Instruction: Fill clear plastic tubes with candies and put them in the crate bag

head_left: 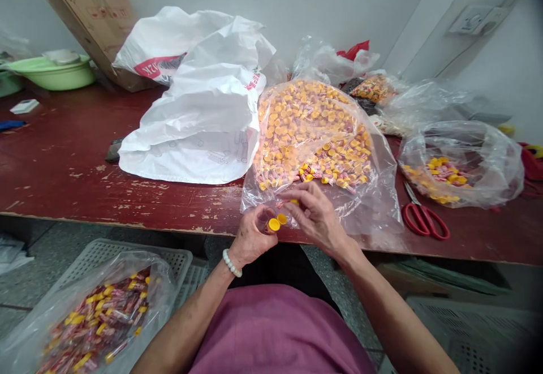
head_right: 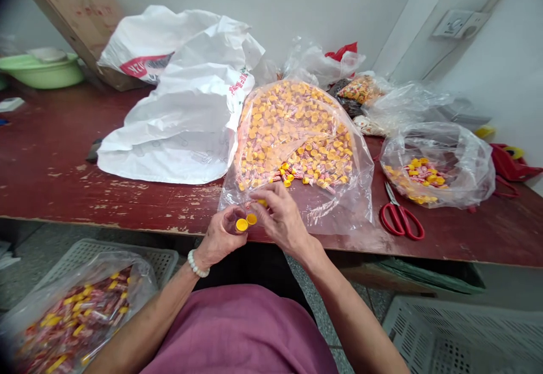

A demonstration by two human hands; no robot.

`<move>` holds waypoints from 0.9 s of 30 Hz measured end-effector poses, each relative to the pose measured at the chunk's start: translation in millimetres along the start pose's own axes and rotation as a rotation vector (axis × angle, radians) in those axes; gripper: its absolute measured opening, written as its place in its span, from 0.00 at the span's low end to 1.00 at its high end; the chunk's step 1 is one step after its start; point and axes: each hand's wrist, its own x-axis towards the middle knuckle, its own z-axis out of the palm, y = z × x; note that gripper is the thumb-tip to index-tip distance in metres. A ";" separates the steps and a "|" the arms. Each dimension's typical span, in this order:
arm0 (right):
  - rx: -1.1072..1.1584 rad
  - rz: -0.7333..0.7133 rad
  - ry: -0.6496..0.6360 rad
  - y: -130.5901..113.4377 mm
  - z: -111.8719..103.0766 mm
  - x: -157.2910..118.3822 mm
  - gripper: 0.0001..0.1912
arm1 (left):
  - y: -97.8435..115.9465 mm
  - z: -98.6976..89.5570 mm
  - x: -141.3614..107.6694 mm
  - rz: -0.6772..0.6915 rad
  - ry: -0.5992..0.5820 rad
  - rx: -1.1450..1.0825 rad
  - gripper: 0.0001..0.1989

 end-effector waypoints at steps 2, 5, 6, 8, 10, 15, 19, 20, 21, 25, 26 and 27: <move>0.013 -0.068 -0.107 -13.4 1.0 0.6 0.10 | 2.1 1.4 -1.5 0.083 -0.033 0.089 0.18; 0.039 -0.092 -0.168 -16.4 -1.5 0.6 0.14 | 5.6 0.9 -4.2 0.132 -0.056 0.150 0.20; 0.048 -0.083 -0.144 -15.3 -2.8 0.2 0.14 | 6.1 0.3 -4.8 0.134 -0.056 0.155 0.20; 0.044 -0.053 -0.045 -13.3 -4.1 -2.1 0.12 | 5.6 -1.0 -5.5 0.124 -0.044 0.152 0.18; -0.015 -0.052 -0.007 -13.1 -1.4 -7.3 0.13 | 3.2 -1.9 -5.5 0.107 -0.037 0.146 0.16; -0.114 -0.085 -0.247 -2.1 11.4 -19.2 0.23 | -5.9 -4.9 -4.8 0.063 -0.021 0.158 0.11; -0.137 0.102 -0.038 47.2 5.6 -3.9 0.15 | -7.3 -10.6 -4.3 -0.002 0.016 0.100 0.11; -0.237 0.195 0.060 63.4 4.2 2.4 0.11 | -6.7 -12.0 -4.4 -0.044 0.031 0.062 0.11; -0.341 0.277 0.129 79.6 4.0 8.7 0.08 | -5.9 -13.2 -4.6 -0.089 0.045 0.017 0.12; -0.497 0.405 0.164 126.0 13.8 24.8 0.11 | -3.4 -15.5 -5.7 -0.184 0.064 -0.090 0.14; -0.489 0.408 0.162 130.3 16.1 25.7 0.10 | -3.5 -15.7 -5.6 -0.184 0.066 -0.085 0.14; -0.478 0.413 0.168 130.9 17.1 25.5 0.09 | -4.0 -16.0 -5.2 -0.179 0.068 -0.070 0.14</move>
